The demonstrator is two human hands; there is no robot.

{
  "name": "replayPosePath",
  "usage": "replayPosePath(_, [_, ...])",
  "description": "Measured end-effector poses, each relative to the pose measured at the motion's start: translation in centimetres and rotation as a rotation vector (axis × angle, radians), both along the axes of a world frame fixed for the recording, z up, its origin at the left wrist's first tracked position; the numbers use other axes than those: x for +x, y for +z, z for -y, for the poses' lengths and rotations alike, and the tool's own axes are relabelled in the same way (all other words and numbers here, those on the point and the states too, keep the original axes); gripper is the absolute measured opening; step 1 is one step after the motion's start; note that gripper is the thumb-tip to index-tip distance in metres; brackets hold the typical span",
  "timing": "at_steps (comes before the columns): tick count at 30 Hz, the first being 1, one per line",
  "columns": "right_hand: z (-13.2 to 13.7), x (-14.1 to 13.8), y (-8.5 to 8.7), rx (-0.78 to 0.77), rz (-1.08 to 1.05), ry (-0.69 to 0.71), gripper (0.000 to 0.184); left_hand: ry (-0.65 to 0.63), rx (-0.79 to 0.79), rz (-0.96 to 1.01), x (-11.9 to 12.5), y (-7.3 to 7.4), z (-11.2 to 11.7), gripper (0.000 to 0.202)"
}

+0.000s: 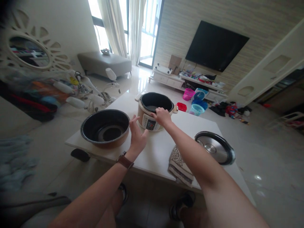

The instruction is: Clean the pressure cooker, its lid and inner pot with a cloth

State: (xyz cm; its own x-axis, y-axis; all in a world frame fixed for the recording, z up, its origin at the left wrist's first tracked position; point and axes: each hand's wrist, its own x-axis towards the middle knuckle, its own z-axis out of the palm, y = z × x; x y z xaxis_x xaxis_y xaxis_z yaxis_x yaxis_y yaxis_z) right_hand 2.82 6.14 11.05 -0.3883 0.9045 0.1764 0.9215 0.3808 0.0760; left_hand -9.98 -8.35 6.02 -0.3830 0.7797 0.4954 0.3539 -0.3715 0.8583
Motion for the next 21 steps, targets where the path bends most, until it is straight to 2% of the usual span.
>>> replayPosePath(4, [2.0,1.0,-0.6,0.013,0.024,0.055,0.051,-0.003,-0.058,0.072,-0.4,-0.1,-0.2,0.065])
replayPosePath(11, [7.1,3.8,-1.3,-0.024,-0.053,0.115,0.043,-0.019,-0.199,0.325,-1.5,-0.1,-1.0,0.058])
replayPosePath(18, [14.1,6.9,-1.3,-0.037,-0.094,0.157,0.041,0.047,-0.170,0.488,-2.9,0.3,-1.7,0.052])
replayPosePath(21, [17.6,7.8,-1.5,-0.032,-0.096,0.173,0.040,0.063,-0.210,0.625,-3.2,0.7,-2.0,0.048])
